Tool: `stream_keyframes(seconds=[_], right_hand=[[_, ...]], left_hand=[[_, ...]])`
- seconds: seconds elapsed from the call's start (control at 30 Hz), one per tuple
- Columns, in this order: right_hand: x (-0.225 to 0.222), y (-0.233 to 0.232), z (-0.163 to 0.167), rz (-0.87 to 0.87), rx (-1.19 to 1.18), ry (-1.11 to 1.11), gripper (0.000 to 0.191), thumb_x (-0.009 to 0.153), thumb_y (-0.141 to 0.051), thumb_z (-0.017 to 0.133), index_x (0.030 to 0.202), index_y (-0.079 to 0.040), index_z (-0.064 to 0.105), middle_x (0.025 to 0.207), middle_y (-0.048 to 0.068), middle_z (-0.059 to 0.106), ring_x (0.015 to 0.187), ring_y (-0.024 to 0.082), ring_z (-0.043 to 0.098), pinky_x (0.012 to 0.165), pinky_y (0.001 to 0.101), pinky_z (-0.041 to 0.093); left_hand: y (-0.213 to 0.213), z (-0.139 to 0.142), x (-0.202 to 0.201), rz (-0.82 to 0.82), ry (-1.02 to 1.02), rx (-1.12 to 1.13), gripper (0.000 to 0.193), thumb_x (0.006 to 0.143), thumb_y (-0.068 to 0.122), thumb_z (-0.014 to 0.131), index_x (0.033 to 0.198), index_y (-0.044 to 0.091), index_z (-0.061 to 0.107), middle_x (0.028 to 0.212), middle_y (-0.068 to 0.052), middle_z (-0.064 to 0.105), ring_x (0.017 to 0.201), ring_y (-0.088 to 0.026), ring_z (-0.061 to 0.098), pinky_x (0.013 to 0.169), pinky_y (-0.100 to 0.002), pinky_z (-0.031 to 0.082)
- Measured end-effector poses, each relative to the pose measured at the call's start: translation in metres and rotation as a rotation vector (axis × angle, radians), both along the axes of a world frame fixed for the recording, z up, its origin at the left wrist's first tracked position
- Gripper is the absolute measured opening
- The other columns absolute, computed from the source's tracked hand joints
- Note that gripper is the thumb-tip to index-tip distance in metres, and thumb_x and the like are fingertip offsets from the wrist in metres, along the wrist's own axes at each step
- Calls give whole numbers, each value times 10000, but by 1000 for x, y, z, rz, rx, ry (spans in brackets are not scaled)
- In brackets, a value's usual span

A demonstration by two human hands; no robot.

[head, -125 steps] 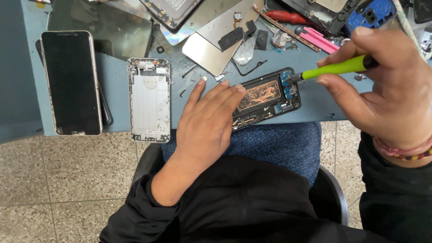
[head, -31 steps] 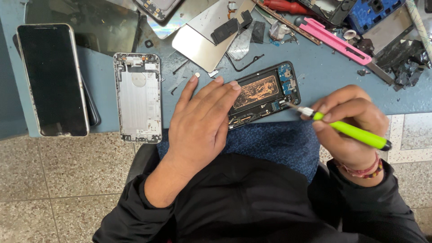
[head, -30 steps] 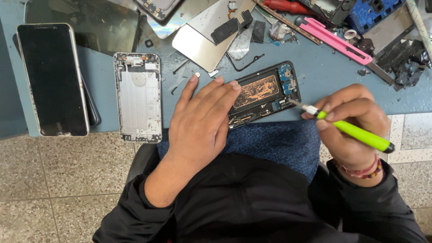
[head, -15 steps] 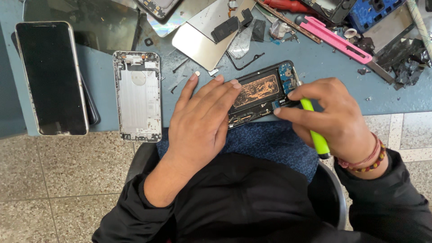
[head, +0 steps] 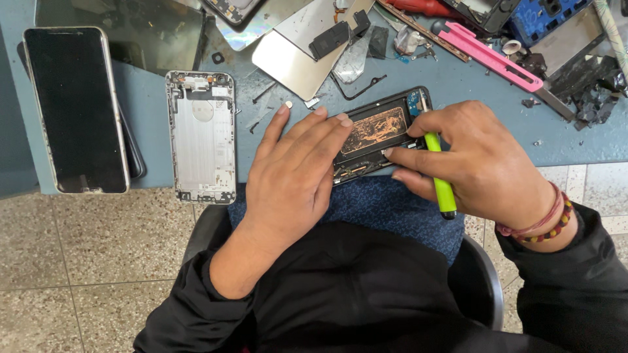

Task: The person pries open the back of a smartphone on a workbench, using a green-handled pry tool to work along the edge of the phone body while holding it steady with the other hand. They continue prying and lifting the back cover away from the frame, with other disassembled phones and tools scattered on the bench.

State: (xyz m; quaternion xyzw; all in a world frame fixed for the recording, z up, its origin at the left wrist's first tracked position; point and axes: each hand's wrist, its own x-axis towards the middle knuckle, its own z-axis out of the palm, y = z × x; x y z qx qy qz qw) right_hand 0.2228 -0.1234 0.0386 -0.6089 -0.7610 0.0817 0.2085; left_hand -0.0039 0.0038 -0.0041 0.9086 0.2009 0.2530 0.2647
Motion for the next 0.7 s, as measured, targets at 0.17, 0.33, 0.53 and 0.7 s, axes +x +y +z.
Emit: stream_keyframes(seconds=[0.17, 0.33, 0.53, 0.7], right_hand=[[1, 2, 2, -6, -10, 3, 255, 780, -171, 858, 1015, -128, 769, 1069, 83, 650, 935, 329, 599, 805, 455, 486], [1, 4, 3, 9, -21, 14, 263, 757, -142, 852, 997, -109, 751, 1074, 90, 644, 948, 337, 611, 812, 464, 492], [2, 3, 4, -36, -23, -8, 252, 754, -136, 860, 964, -99, 726, 1117, 99, 644, 967, 329, 621, 810, 445, 524], [4, 1, 4, -49, -13, -11, 243, 746, -112, 859, 952, -94, 732, 1110, 96, 648, 966, 319, 626, 784, 430, 530]], left_hand=[[0, 0, 1, 3, -1, 3, 497, 895, -6, 672, 1380, 83, 610, 1375, -52, 669, 1368, -259, 597, 1265, -516, 355], [0, 0, 1, 0, 0, 2, 501, 891, -3, 670, 1382, 83, 610, 1373, -54, 668, 1366, -260, 597, 1265, -516, 357], [0, 0, 0, 2, 3, 2, 501, 894, -1, 673, 1384, 83, 611, 1374, -51, 668, 1365, -259, 597, 1262, -517, 356], [-1, 0, 1, 11, 6, -3, 497, 894, -3, 678, 1379, 87, 615, 1374, -48, 668, 1368, -256, 597, 1266, -515, 356]])
